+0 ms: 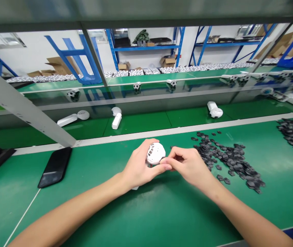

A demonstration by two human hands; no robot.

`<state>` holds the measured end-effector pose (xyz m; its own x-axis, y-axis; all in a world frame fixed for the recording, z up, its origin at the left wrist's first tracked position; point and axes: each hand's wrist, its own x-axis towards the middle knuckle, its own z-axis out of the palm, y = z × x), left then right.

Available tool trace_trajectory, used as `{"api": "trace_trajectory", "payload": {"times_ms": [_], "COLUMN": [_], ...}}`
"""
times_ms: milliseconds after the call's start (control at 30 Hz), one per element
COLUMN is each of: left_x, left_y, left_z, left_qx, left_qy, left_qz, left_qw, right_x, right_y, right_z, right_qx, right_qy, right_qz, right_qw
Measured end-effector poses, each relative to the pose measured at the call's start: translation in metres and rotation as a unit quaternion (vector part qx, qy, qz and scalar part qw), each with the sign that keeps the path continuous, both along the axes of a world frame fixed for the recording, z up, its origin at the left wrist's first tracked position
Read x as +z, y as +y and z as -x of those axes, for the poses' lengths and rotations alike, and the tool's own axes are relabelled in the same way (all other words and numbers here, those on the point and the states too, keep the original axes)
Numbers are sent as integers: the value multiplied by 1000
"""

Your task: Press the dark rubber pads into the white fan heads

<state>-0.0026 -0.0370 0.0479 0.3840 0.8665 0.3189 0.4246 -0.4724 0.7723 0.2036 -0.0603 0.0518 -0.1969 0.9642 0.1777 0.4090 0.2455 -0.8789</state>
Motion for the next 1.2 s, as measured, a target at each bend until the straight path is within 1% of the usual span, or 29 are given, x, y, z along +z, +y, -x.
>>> {"api": "trace_trajectory", "payload": {"times_ms": [167, 300, 433, 500, 567, 633, 667, 733, 800, 867, 967, 1033, 1200], "left_x": [-3, -1, 4, 5, 6, 6, 5, 4, 2, 0, -4, -5, -7], "left_y": [-1, 1, 8, 13, 16, 19, 20, 23, 26, 30, 35, 37, 38], "left_z": [2, 2, 1, 2, 5, 9, 11, 16, 19, 22, 24, 24, 23], "left_qx": [-14, -16, -47, -61, -52, -34, -27, -21, -24, -30, -34, -31, -22], "left_qy": [-14, -18, -37, -60, -86, -107, -115, -128, -143, -159, -177, -188, -223], "left_qz": [6, 15, 66, 95, 117, 144, 157, 171, 173, 176, 188, 200, 224], "left_qw": [1000, 1000, 996, 992, 988, 983, 980, 977, 974, 971, 965, 961, 949], "right_x": [0, -3, -4, -2, 0, 1, 0, -4, -11, -20, -30, -35, -45], "right_y": [-1, -1, 1, 4, 10, 20, 26, 38, 49, 57, 61, 61, 62], "right_z": [1, 3, 5, 1, -11, -28, -37, -56, -70, -77, -79, -76, -59], "right_qx": [2, -3, 6, 37, 54, 22, -8, -53, -57, -39, 1, 15, -2], "right_qy": [-11, -14, -18, -23, -11, -8, -23, -89, -164, -217, -262, -291, -351], "right_qz": [-14, -25, -43, -41, -33, -37, -45, -50, -39, -37, -64, -79, -92], "right_qw": [1000, 1000, 999, 998, 998, 999, 999, 993, 984, 975, 963, 953, 932]}}
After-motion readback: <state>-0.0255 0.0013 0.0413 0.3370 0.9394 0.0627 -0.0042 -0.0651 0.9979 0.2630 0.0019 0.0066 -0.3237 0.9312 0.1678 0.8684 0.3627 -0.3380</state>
